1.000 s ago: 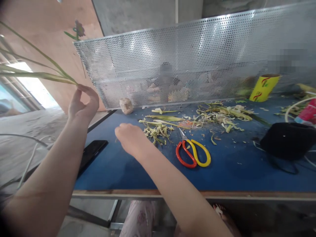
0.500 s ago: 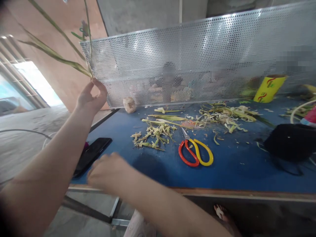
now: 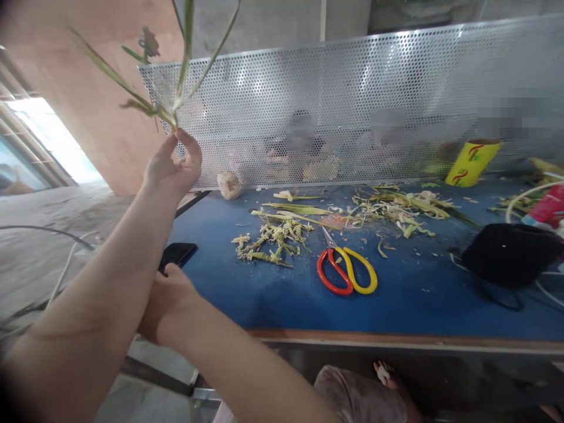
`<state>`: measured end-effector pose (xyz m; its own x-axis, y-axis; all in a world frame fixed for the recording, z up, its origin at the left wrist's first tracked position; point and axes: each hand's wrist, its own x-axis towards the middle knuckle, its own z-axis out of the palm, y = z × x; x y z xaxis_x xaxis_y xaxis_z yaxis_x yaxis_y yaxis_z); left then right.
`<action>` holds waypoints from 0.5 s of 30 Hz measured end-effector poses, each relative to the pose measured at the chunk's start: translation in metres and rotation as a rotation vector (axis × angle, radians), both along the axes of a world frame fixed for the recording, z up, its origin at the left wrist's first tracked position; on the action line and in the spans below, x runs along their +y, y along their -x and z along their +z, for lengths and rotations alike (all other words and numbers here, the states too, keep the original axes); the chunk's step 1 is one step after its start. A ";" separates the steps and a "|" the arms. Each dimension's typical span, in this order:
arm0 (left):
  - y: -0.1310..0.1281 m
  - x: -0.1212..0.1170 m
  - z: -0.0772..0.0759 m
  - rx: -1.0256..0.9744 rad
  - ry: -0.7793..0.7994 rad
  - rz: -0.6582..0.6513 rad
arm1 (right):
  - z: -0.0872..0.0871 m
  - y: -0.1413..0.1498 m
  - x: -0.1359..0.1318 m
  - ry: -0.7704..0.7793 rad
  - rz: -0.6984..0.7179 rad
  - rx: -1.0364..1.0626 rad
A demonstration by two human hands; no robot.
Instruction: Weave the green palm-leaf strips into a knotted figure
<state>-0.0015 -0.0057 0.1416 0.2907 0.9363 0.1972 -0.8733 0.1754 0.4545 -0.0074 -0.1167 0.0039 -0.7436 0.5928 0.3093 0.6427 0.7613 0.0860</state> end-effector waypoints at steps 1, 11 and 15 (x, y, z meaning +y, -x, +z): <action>-0.001 -0.003 -0.001 -0.004 0.005 -0.017 | 0.005 -0.006 0.002 -0.014 -0.015 0.017; 0.003 0.001 -0.029 0.242 -0.027 0.084 | 0.059 -0.098 0.029 -0.111 -0.352 0.143; 0.008 0.009 -0.045 0.378 -0.044 0.131 | 0.049 -0.132 0.039 0.074 -0.493 0.082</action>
